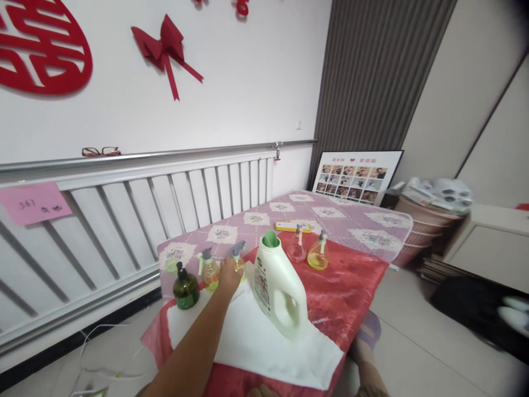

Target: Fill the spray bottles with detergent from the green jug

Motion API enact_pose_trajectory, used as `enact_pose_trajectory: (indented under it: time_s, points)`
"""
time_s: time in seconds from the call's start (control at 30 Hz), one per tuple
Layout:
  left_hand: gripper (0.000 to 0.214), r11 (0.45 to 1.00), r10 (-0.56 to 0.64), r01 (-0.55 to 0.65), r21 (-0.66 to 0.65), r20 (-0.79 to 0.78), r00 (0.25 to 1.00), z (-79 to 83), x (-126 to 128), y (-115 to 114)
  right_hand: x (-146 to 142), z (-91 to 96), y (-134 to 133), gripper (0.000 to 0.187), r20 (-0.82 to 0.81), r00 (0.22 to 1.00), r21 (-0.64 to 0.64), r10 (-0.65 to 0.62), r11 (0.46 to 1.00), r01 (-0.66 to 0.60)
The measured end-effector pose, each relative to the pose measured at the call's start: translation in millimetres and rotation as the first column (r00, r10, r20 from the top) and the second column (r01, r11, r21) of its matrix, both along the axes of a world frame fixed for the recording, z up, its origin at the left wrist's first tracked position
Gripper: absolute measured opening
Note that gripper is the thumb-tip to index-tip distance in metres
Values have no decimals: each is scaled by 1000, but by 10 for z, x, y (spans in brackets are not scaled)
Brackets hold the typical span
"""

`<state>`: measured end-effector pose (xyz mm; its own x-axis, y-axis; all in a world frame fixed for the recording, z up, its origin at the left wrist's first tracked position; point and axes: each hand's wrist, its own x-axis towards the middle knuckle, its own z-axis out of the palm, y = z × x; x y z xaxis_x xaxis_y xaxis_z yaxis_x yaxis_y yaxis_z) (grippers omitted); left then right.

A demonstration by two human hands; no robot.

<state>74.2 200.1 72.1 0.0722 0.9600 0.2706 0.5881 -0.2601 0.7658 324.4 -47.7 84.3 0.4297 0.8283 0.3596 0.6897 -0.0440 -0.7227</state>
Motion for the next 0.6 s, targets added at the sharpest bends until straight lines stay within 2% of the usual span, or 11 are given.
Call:
enact_pose_trajectory:
  time_s: [0.1, 0.3, 0.47, 0.6]
  points:
    - [55, 998, 53, -54, -25, -25, 998, -50, 101, 117, 251, -9, 102, 35, -46, 996, 47, -73, 996, 75]
    - [59, 997, 66, -68, -36, -65, 996, -137, 198, 156, 422, -121, 244, 21, -98, 987, 46, -129, 990, 134]
    - [59, 999, 39, -41, -24, -90, 995, -80, 170, 56, 515, -75, 260, 23, -81, 991, -51, -111, 993, 107]
    - [58, 1000, 1, -3, -12, -112, 994, 40, 38, -147, 336, -45, 259, 23, -61, 998, -155, -12, 988, 3]
